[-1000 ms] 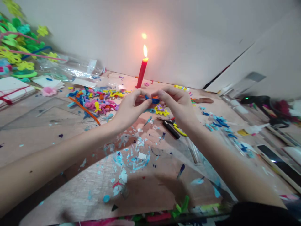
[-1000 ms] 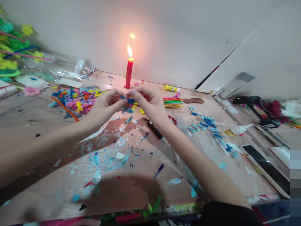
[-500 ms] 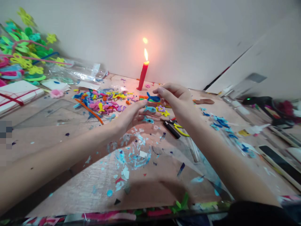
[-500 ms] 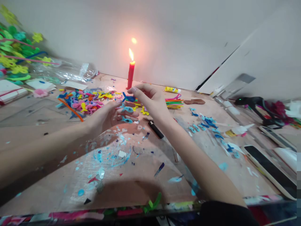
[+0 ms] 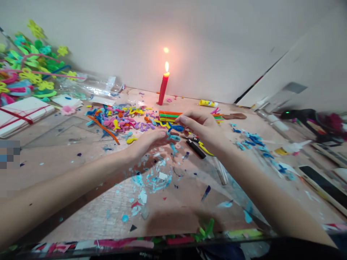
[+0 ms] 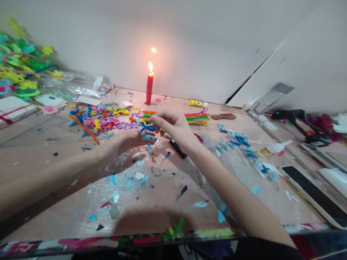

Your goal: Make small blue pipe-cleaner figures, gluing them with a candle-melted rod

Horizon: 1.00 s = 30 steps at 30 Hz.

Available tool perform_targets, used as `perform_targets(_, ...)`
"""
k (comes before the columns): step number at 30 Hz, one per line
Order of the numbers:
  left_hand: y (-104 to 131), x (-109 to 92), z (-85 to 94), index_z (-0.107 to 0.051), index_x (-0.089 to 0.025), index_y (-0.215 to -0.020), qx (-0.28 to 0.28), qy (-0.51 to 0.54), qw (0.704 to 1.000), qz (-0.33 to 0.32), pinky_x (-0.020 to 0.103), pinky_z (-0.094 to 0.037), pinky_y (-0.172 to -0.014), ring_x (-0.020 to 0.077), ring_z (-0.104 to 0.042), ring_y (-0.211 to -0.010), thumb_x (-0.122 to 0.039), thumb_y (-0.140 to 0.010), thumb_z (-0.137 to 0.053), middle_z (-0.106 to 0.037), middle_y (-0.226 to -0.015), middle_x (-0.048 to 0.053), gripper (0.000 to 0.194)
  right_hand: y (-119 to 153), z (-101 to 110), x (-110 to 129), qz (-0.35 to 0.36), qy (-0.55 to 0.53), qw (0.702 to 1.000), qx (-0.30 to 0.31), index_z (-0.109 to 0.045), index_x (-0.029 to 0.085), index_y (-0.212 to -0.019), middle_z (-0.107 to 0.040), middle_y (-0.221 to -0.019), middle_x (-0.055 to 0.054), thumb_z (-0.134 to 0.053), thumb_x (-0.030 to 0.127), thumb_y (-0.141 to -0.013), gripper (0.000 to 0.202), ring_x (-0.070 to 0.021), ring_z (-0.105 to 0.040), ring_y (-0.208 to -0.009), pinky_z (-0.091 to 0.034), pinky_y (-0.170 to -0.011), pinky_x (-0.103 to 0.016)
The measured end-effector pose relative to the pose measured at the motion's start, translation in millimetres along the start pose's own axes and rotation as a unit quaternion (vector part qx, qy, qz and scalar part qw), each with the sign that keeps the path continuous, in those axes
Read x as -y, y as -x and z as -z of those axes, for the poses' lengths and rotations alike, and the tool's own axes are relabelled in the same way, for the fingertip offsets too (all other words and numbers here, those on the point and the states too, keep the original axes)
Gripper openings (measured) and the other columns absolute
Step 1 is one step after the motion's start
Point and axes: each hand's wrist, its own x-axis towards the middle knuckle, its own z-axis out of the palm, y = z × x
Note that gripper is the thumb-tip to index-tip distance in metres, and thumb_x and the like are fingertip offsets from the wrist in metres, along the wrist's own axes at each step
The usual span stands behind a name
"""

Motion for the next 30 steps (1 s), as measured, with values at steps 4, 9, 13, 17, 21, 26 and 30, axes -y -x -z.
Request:
perform_targets(4, -6.1, -3.3, 0.7, -0.068, -0.019, -0.106, -0.015, -0.041, 0.997, -0.07, 0.037, -0.054, -0.098, 0.0252, -0.062, -0.121, -0.033, -0.087, -0.06, -0.07, -0.124, 0.011, 0.025, 0.9, -2.9, 6.4, 0.009, 0.011, 1.0, 0.006, -0.069, 0.019, -0.08, -0.064, -0.073, 0.002, -0.068, 0.039, -0.086, 0.021, -0.0083, -0.055, -0.062, -0.047, -0.059, -0.023)
perform_targets(9, -3.9, -7.0, -3.7, -0.062, -0.017, -0.116, 0.029, -0.057, 0.994, -0.085, 0.034, -0.052, -0.1, 0.0236, -0.065, -0.116, -0.03, -0.086, -0.066, -0.066, -0.128, 0.013, 0.033, -0.5, -3.6, 6.7, 0.029, 0.02, 0.999, -0.018, -0.067, 0.019, -0.077, -0.064, -0.072, 0.002, -0.065, 0.033, -0.089, 0.019, -0.008, -0.056, -0.063, -0.047, -0.059, -0.022)
perform_targets(13, 3.5, -3.5, -4.4, -0.058, -0.021, -0.12, 0.055, -0.068, 0.996, -0.028, 0.036, -0.056, -0.091, 0.0232, -0.07, -0.107, -0.025, -0.086, -0.068, -0.065, -0.13, 0.013, 0.036, -0.4, -2.0, 4.9, 0.023, 0.031, 0.998, -0.041, -0.066, 0.02, -0.075, -0.063, -0.071, 0.002, -0.066, 0.034, -0.088, 0.019, -0.0088, -0.056, -0.063, -0.047, -0.058, -0.023)
perform_targets(17, 4.1, -0.6, 1.3, -0.062, -0.021, -0.113, 0.089, -0.086, 0.992, -0.015, 0.036, -0.055, -0.092, 0.0233, -0.069, -0.107, -0.024, -0.085, -0.067, -0.069, -0.123, 0.012, 0.029, 0.3, -1.9, -0.3, -0.009, 0.0, 0.999, -0.034, -0.067, 0.019, -0.077, -0.063, -0.073, 0.002, -0.067, 0.035, -0.087, 0.019, -0.0087, -0.055, -0.065, -0.047, -0.061, -0.023)
perform_targets(21, 5.3, -4.3, 5.0, -0.066, -0.022, -0.112, 0.154, -0.036, 0.986, 0.049, 0.039, -0.053, -0.096, 0.025, -0.069, -0.109, -0.021, -0.08, -0.067, -0.07, -0.122, 0.011, 0.032, 0.3, -0.2, -9.7, -0.051, -0.04, 0.998, -0.003, -0.069, 0.02, -0.081, -0.064, -0.076, 0.002, -0.071, 0.039, -0.083, 0.019, -0.0088, -0.056, -0.067, -0.047, -0.062, -0.023)
perform_targets(26, 9.3, -7.4, 19.8, -0.062, -0.025, -0.129, 0.243, -0.019, 0.957, 0.16, 0.041, -0.051, -0.101, 0.0255, -0.067, -0.115, -0.029, -0.085, -0.064, -0.068, -0.128, 0.011, 0.044, -1.5, 3.2, -22.3, -0.068, -0.039, 0.992, 0.101, -0.072, 0.021, -0.086, -0.07, -0.083, 0.0, -0.072, 0.045, -0.082, 0.025, -0.0098, -0.059, -0.07, -0.049, -0.066, -0.024)
perform_targets(30, 9.4, -11.1, 38.0, -0.068, -0.024, -0.114, 0.265, -0.125, 0.925, 0.243, 0.03, -0.059, -0.08, 0.0238, -0.071, -0.108, -0.035, -0.085, -0.066, -0.073, -0.12, 0.01, 0.031, -1.0, 1.0, -34.9, -0.056, -0.004, 0.989, 0.138, -0.074, 0.021, -0.087, -0.072, -0.089, -0.001, -0.072, 0.045, -0.082, 0.024, -0.0101, -0.062, -0.076, -0.05, -0.069, -0.023)
